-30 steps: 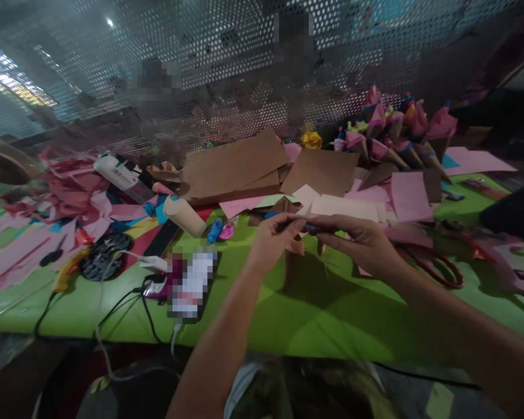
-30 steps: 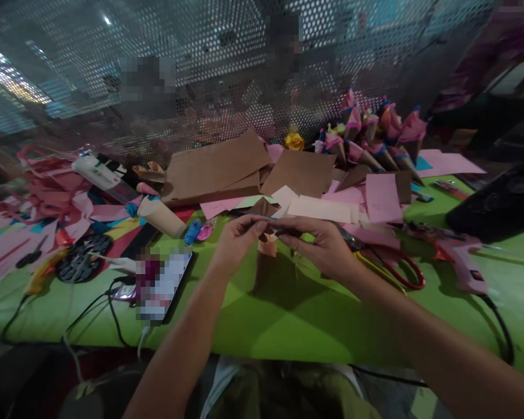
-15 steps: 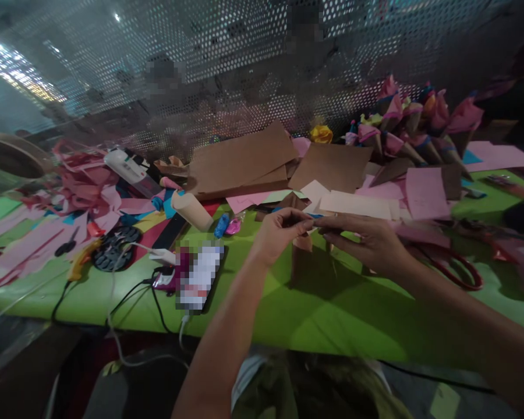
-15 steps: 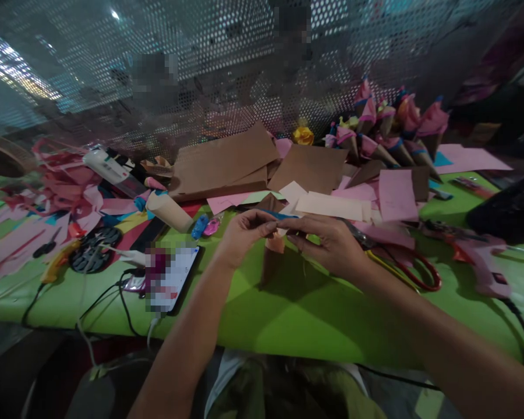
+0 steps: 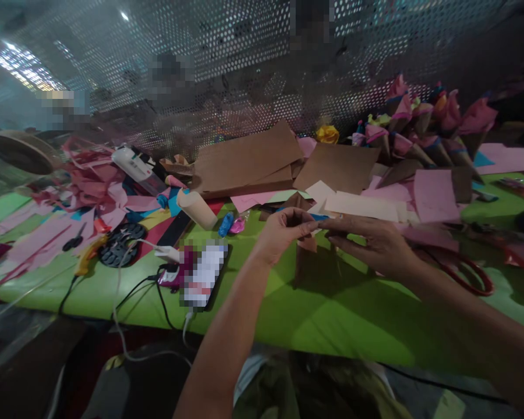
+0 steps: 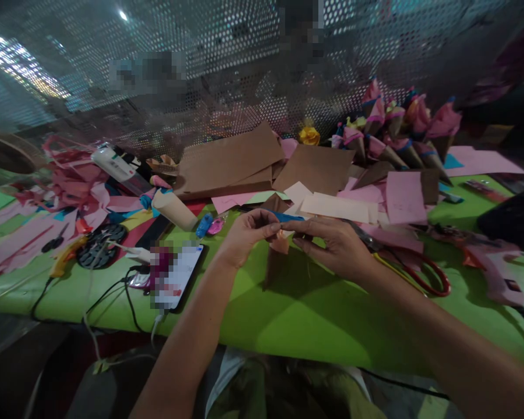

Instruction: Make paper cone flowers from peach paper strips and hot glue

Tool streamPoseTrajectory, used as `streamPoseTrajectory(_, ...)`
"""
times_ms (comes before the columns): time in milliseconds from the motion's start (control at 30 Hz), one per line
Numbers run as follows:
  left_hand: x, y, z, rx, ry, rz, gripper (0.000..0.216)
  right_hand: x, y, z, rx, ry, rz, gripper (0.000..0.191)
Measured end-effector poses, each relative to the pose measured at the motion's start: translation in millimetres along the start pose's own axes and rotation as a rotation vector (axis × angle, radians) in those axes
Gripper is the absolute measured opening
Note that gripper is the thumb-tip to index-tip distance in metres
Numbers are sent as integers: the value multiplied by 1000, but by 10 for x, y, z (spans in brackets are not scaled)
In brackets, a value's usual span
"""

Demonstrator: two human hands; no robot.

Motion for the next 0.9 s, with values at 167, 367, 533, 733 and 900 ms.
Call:
streamPoseTrajectory(167, -1, 0, -3, 7, -4, 15, 47, -28, 2, -3, -8, 21, 32, 29)
streamPoseTrajectory(367, -19, -9, -13, 58, -19, 60, 51, 4, -12, 10, -15, 24, 39, 37)
streamPoseTrajectory(533, -22, 15, -34, 116, -31, 92, 48, 2, -20, 3, 4, 42, 62, 43)
streamPoseTrajectory(733, -6, -2, -19, 95, -41, 73, 44, -23, -36, -8, -19, 73, 118, 47)
streamPoseTrajectory(900, -41, 5, -19, 125, -39, 66, 46, -11, -41, -2, -20, 56, 150, 42)
Point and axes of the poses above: each hand's wrist, its own z-axis away from the middle knuckle, its own y-axis out of the back of the hand, x = y × z, the point moved 4 cm from there along -z, towards the middle knuckle, and after that the axes turned 12 degrees about -y, right-handed, at the moved point
